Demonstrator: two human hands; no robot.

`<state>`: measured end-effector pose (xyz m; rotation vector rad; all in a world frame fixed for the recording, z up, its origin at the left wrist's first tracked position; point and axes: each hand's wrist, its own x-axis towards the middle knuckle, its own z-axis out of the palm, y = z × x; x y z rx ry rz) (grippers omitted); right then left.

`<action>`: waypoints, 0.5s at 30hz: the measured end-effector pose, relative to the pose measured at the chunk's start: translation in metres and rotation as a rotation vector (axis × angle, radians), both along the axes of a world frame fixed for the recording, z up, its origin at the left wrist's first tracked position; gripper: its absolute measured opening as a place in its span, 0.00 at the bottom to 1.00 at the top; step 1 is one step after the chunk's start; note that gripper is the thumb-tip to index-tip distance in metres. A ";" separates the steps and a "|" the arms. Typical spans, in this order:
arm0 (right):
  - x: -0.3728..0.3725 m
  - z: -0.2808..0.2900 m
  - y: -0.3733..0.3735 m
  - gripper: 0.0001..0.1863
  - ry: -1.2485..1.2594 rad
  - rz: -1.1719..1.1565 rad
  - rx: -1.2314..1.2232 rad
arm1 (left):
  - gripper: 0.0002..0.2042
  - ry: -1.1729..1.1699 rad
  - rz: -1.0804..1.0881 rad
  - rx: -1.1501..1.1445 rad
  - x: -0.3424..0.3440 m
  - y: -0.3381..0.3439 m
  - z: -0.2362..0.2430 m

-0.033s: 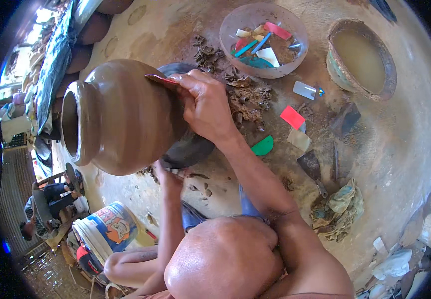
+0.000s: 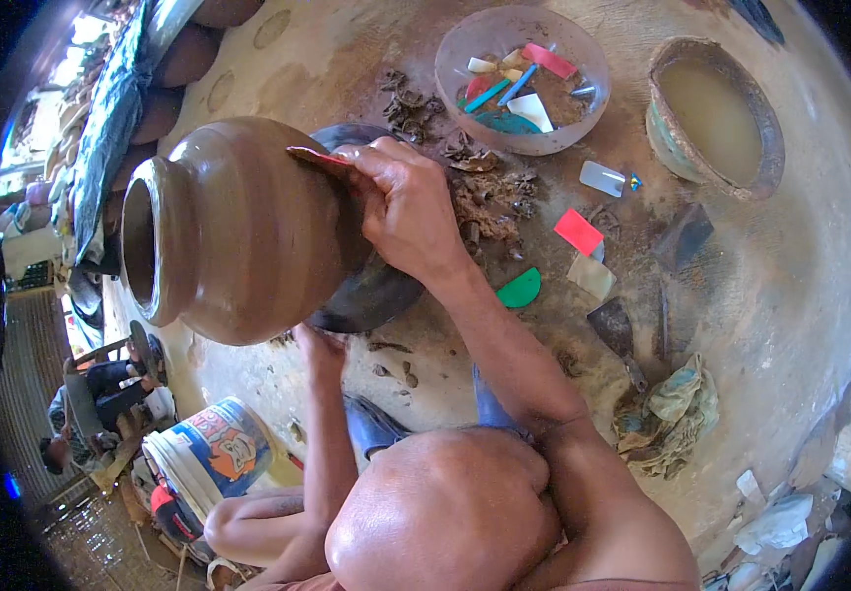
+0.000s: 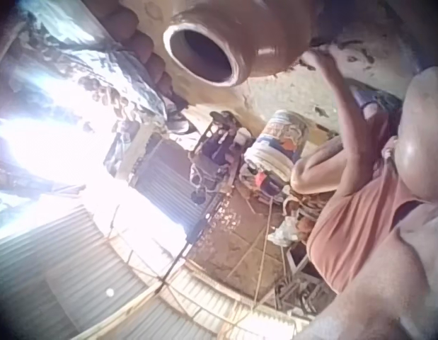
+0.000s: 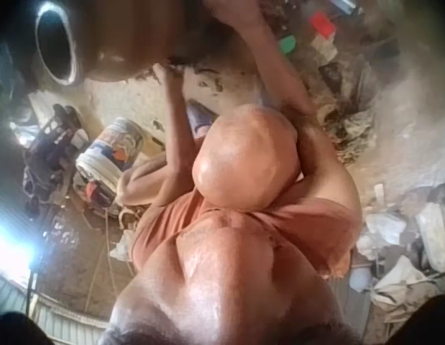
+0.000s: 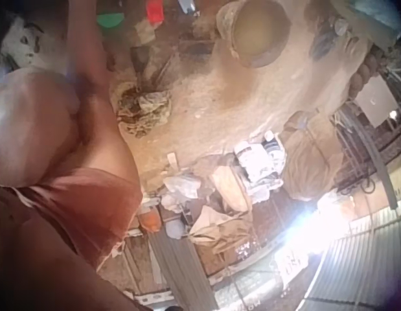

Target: The person smooths the exterior surface of a large clay pot using plastic scrapers and a piece of cloth while it rotates on a wheel.

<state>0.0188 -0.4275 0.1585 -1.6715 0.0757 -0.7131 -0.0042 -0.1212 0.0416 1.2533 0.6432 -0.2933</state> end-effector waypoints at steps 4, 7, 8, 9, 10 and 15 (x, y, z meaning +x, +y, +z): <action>0.002 0.012 0.012 0.21 -0.026 0.009 0.019 | 0.33 -0.270 0.059 0.332 0.021 0.021 -0.037; -0.009 0.002 -0.001 0.20 0.021 -0.024 -0.040 | 0.34 0.196 0.178 -0.099 -0.060 -0.066 -0.038; -0.012 0.003 0.004 0.20 0.020 -0.021 -0.040 | 0.34 0.275 0.064 -0.181 -0.071 -0.054 -0.038; -0.015 0.002 0.008 0.20 0.015 -0.016 -0.038 | 0.33 0.363 -0.065 -0.257 -0.087 -0.045 -0.039; -0.020 -0.006 -0.002 0.20 0.016 -0.031 -0.066 | 0.32 0.431 -0.085 -0.207 -0.087 -0.063 -0.026; -0.022 0.012 0.005 0.21 -0.005 -0.026 -0.084 | 0.31 -0.104 -0.066 0.041 0.006 0.025 -0.005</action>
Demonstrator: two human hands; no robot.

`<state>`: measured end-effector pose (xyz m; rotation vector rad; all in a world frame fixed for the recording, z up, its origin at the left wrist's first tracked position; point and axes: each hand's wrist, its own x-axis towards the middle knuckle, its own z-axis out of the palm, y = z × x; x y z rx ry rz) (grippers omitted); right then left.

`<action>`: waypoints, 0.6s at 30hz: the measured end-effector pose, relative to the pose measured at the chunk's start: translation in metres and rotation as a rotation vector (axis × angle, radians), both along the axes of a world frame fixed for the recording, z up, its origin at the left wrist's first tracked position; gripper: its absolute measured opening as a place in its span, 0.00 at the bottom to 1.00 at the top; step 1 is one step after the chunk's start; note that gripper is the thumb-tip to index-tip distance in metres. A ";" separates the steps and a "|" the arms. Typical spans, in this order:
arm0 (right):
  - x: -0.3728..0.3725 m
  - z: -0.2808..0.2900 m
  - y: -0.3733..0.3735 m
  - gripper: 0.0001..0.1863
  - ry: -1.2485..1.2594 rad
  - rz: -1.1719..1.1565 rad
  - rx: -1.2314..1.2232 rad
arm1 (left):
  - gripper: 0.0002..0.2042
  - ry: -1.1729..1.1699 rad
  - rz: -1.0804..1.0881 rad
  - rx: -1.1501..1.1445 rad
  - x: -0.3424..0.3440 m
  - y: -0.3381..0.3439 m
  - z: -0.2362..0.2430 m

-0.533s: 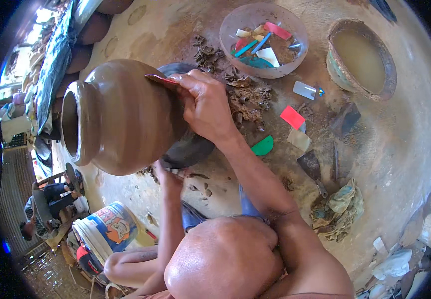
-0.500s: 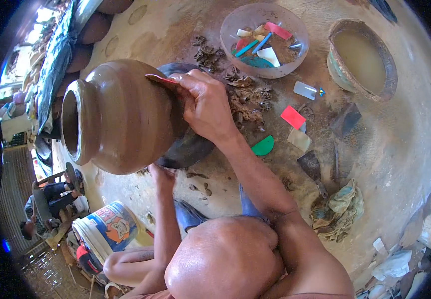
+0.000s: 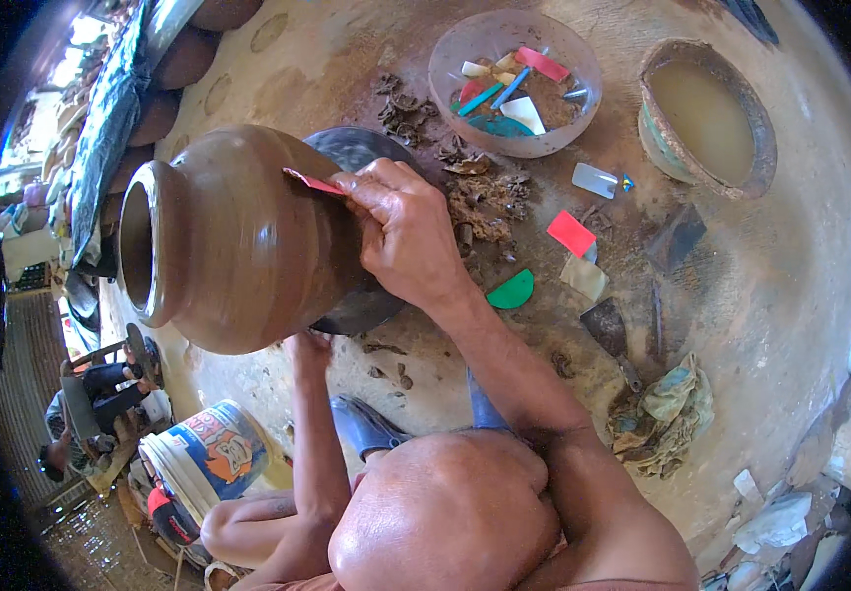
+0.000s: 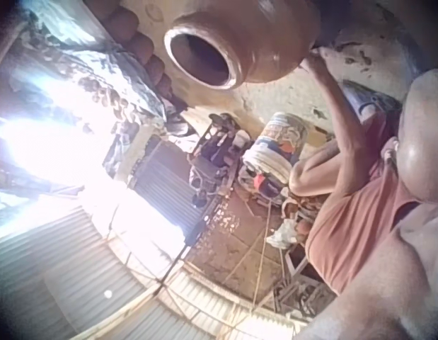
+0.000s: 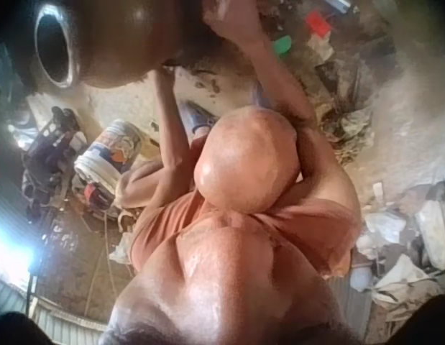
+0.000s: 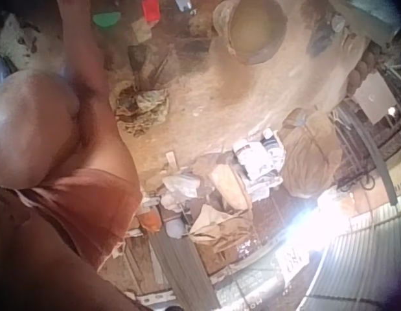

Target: The person smooths the exterior surface of a large clay pot using plastic scrapers and a piece of cloth while it rotates on a wheel.

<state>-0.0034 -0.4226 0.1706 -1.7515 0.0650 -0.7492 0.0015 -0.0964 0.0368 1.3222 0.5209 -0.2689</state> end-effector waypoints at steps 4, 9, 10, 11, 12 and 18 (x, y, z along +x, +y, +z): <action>-0.009 0.002 -0.002 0.23 0.019 -0.016 -0.025 | 0.31 0.025 0.339 0.012 -0.024 -0.068 -0.031; -0.015 -0.002 -0.010 0.25 0.015 -0.038 -0.040 | 0.41 0.595 -0.087 -0.083 -0.098 -0.122 0.004; -0.008 0.010 -0.004 0.25 -0.007 -0.027 -0.026 | 0.40 0.571 -0.083 -0.208 -0.078 -0.071 -0.004; -0.016 0.000 -0.013 0.25 0.033 -0.041 -0.059 | 0.39 0.300 0.117 -0.090 -0.066 -0.106 0.017; -0.014 0.004 -0.011 0.25 0.020 -0.036 -0.050 | 0.37 0.207 -0.088 -0.067 -0.041 -0.072 0.027; -0.010 0.000 0.000 0.24 -0.003 -0.065 -0.070 | 0.26 0.218 0.497 0.206 -0.041 -0.113 -0.004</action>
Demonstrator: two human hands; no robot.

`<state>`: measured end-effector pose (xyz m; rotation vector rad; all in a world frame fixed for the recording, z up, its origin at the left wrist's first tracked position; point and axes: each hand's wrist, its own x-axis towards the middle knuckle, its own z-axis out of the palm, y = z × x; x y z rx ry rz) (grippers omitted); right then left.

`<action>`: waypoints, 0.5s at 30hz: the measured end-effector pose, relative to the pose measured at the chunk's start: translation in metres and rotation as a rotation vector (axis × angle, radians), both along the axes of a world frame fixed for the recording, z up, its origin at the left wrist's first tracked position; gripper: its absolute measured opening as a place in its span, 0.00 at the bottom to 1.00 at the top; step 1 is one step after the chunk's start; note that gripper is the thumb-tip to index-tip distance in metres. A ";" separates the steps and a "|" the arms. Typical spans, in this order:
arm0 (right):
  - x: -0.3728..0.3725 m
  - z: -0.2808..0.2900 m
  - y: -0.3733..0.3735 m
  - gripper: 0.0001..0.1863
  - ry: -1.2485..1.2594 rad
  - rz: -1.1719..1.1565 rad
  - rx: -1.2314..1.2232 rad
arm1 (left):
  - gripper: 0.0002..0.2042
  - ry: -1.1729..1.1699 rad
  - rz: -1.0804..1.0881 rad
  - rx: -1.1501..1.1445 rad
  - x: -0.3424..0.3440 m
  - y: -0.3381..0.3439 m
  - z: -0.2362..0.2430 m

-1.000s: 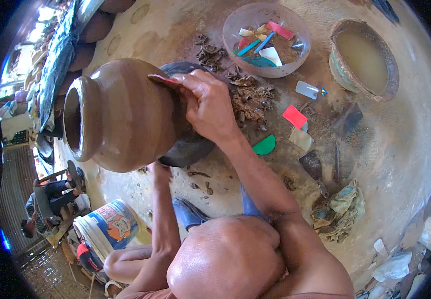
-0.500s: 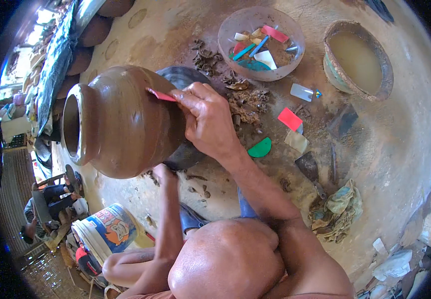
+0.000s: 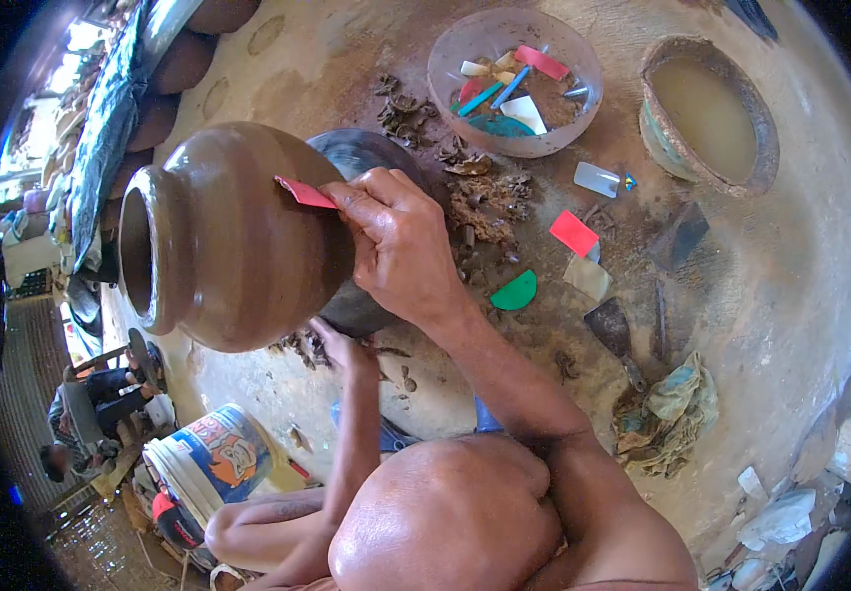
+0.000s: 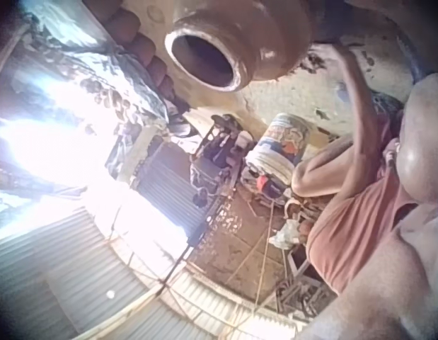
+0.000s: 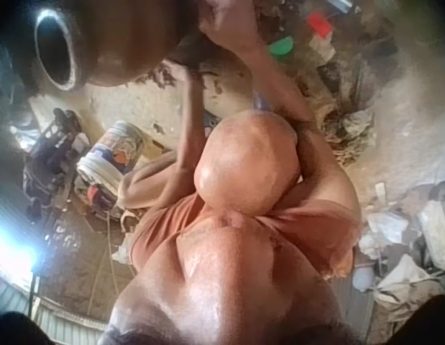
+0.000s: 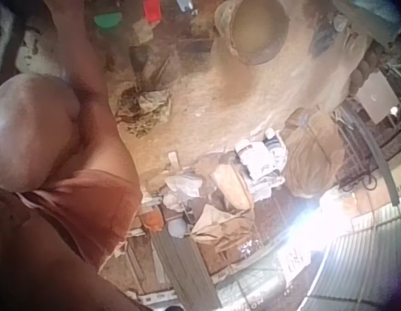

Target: The person smooths the exterior surface of a large clay pot using plastic scrapers and a piece of cloth while it rotates on a wheel.

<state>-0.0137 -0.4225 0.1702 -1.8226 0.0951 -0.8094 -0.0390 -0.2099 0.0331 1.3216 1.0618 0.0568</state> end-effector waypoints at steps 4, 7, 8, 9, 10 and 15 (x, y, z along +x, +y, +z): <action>0.000 -0.002 0.001 0.24 0.016 0.008 -0.016 | 0.41 0.259 -0.467 -0.477 -0.062 0.006 -0.005; 0.000 -0.001 -0.007 0.24 0.007 -0.010 -0.042 | 0.37 0.080 -0.362 -0.326 -0.020 0.008 0.024; 0.003 0.004 -0.001 0.24 -0.003 0.006 -0.030 | 0.34 0.128 -0.329 -0.210 0.009 0.043 0.019; 0.006 0.010 0.002 0.24 -0.020 0.021 -0.019 | 0.31 -0.002 -0.321 -0.255 0.034 0.077 0.012; 0.009 0.017 0.008 0.24 -0.047 0.037 -0.004 | 0.26 -0.162 -0.424 -0.186 0.052 0.112 0.010; 0.000 0.011 0.006 0.24 -0.017 0.061 -0.012 | 0.31 -0.122 -0.102 -0.185 -0.001 0.029 -0.015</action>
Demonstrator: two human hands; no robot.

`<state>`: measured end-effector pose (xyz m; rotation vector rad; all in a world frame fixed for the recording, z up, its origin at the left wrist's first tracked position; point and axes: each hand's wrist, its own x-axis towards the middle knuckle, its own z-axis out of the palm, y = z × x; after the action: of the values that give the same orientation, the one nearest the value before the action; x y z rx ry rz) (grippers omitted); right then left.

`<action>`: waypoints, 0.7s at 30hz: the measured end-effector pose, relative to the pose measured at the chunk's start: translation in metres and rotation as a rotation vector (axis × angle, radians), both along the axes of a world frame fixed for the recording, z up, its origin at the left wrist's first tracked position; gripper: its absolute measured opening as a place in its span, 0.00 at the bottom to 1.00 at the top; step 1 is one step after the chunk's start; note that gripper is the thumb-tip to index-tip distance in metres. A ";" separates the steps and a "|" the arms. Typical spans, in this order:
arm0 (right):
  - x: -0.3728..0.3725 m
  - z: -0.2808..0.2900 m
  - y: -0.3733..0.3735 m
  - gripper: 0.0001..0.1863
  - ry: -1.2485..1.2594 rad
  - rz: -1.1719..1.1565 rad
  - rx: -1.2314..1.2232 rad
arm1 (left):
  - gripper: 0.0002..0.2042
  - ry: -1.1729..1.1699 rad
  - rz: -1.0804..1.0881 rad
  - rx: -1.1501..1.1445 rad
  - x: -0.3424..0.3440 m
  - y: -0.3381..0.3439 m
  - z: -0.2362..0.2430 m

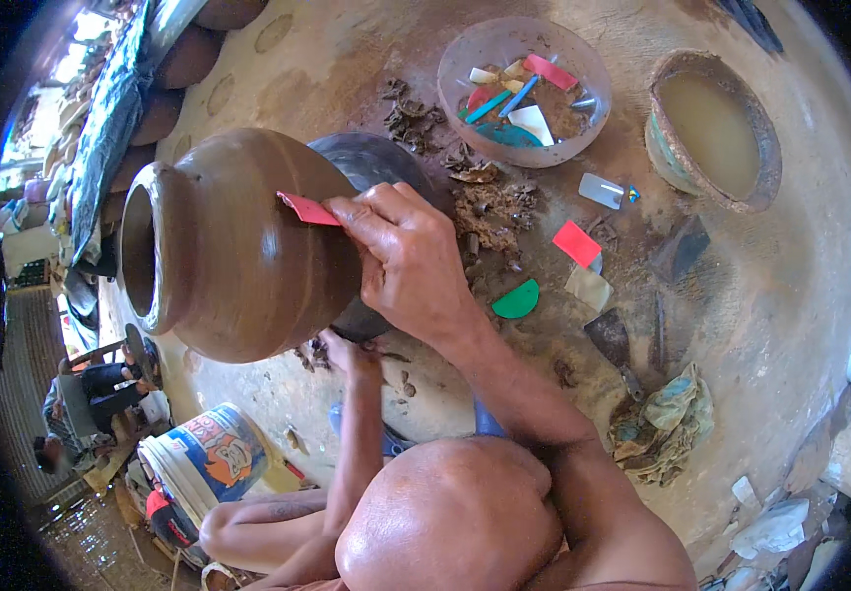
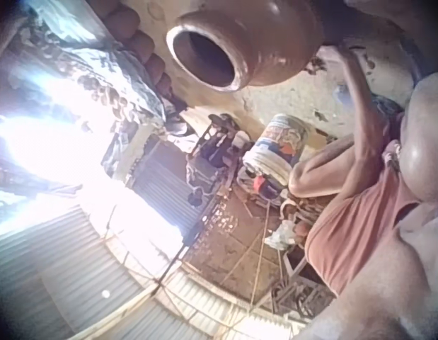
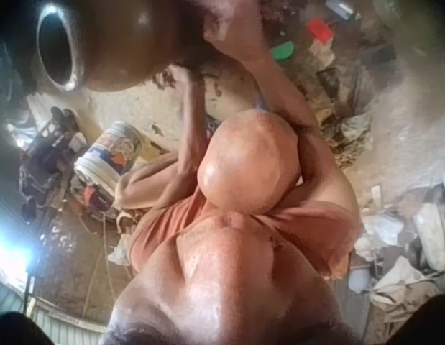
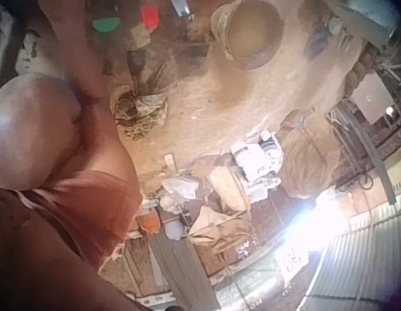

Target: The person smooths the exterior surface of a large clay pot using plastic scrapers and a piece of cloth while it rotates on a wheel.

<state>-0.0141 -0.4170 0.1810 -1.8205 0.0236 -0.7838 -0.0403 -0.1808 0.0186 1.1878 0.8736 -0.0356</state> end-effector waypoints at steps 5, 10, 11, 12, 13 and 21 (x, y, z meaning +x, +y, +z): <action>-0.003 0.001 -0.016 0.22 -0.006 -0.058 -0.091 | 0.34 0.269 -0.349 -0.152 -0.037 -0.023 0.031; -0.001 0.010 -0.007 0.20 -0.019 -0.029 -0.077 | 0.27 -0.191 -0.320 0.180 0.038 0.065 0.013; 0.002 0.015 0.000 0.19 -0.031 -0.025 -0.062 | 0.26 -0.175 -0.145 0.230 0.043 0.066 0.001; 0.004 0.017 0.005 0.19 -0.027 -0.020 -0.049 | 0.25 -0.155 0.030 0.265 0.043 0.058 -0.009; -0.006 0.002 -0.006 0.19 0.029 -0.040 -0.090 | 0.25 -0.084 0.044 0.036 0.008 -0.001 -0.001; 0.005 0.006 -0.012 0.27 0.011 -0.045 -0.179 | 0.35 0.011 -0.407 -0.231 0.003 0.037 0.026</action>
<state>-0.0086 -0.4285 0.1874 -1.9995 0.0017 -0.8297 -0.0370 -0.1438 0.0445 1.1299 0.6069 -0.4616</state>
